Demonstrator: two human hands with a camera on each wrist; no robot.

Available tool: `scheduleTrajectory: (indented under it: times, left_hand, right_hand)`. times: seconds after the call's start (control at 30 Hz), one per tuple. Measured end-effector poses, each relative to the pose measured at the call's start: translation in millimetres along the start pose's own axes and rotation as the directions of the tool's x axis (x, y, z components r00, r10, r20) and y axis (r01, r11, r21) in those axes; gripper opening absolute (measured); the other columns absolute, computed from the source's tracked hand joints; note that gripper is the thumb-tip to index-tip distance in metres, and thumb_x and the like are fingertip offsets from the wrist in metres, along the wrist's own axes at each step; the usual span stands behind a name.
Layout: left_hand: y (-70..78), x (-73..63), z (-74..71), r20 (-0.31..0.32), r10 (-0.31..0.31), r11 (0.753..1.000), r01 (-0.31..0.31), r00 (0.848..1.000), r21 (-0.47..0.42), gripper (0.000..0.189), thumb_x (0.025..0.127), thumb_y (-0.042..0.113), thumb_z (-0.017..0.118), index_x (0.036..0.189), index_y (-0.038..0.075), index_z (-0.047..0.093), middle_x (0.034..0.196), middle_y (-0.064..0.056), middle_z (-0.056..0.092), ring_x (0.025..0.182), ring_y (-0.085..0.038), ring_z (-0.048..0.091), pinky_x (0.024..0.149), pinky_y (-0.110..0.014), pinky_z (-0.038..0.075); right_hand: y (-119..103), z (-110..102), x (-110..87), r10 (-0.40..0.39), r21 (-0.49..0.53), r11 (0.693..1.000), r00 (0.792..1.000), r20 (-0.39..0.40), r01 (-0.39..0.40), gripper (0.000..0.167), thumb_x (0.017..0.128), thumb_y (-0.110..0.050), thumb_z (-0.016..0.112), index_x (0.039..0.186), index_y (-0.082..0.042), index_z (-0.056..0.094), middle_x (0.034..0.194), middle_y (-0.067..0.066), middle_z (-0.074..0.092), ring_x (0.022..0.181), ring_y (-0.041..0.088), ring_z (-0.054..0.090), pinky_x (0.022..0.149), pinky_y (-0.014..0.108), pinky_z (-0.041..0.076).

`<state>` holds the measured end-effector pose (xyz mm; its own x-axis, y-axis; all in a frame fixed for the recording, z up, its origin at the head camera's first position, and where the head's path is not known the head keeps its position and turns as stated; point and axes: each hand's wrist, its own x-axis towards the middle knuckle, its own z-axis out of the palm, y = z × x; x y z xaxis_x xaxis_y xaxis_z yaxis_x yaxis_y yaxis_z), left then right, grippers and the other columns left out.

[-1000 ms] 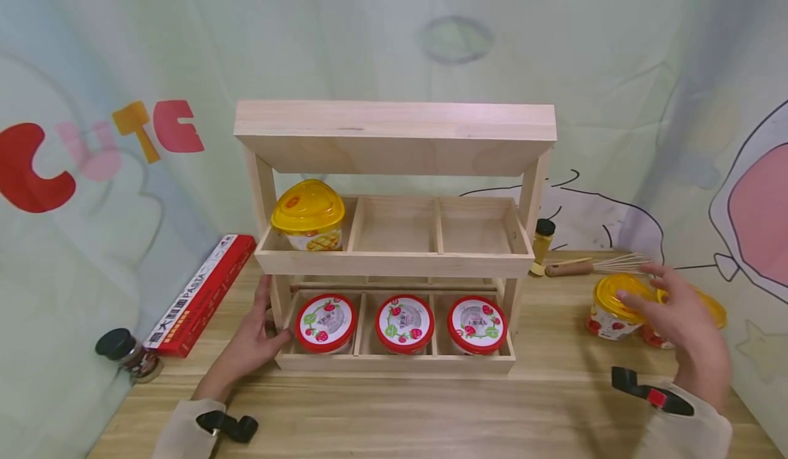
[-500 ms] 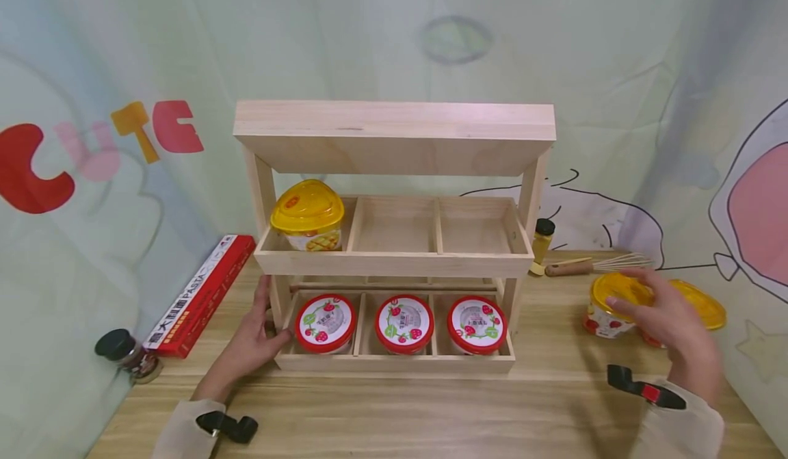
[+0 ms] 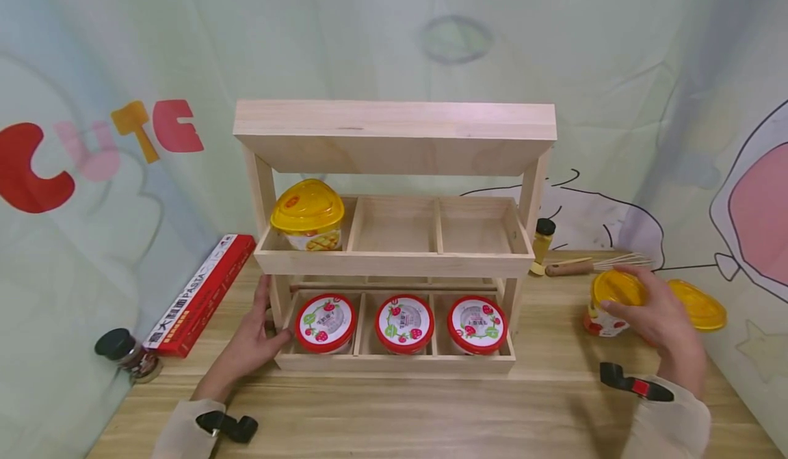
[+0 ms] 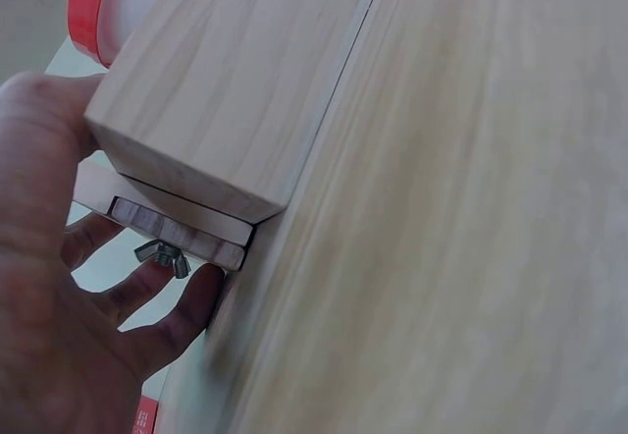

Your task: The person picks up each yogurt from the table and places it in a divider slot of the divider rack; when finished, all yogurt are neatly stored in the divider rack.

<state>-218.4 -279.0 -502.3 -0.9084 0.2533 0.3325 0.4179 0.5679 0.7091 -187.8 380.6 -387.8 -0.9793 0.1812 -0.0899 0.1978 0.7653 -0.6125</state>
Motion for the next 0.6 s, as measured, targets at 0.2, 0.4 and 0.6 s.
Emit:
scheduleTrajectory:
  times: [0.2,0.4,0.6]
  left_hand:
    - [0.0,0.3,0.3,-0.004,0.004,1.0,-0.004,1.0,-0.004,0.128,0.087,-0.001,0.075,0.171,0.026,-0.018,0.162,-0.036,0.039,0.139,-0.066,0.048,0.098,-0.081,0.049]
    - [0.8,0.4,0.2,-0.003,0.0,1.0,0.0,1.0,-0.006,0.129,0.088,0.0,0.076,0.171,0.027,-0.018,0.163,-0.036,0.037,0.139,-0.066,0.048,0.098,-0.081,0.049]
    - [0.6,0.0,0.5,-0.004,-0.015,1.0,0.015,1.0,-0.003,0.128,0.087,-0.001,0.075,0.171,0.027,-0.018,0.164,-0.036,0.034,0.139,-0.066,0.047,0.098,-0.081,0.049]
  right_hand:
    - [2.4,3.5,3.0,-0.022,0.006,1.0,1.0,0.011,0.022,0.084,0.1,-0.026,0.074,0.168,-0.007,0.028,0.171,0.04,0.017,0.143,0.066,0.023,0.109,0.087,0.026]
    - [6.3,2.9,5.0,-0.025,0.01,1.0,0.997,0.077,0.024,0.083,0.102,-0.032,0.073,0.169,-0.009,0.029,0.172,0.038,0.014,0.145,0.065,0.022,0.109,0.086,0.027]
    - [8.8,2.0,5.0,-0.06,0.024,0.998,0.992,0.115,0.057,0.088,0.098,-0.023,0.078,0.17,-0.013,0.029,0.173,0.039,0.012,0.147,0.067,0.02,0.108,0.087,0.026]
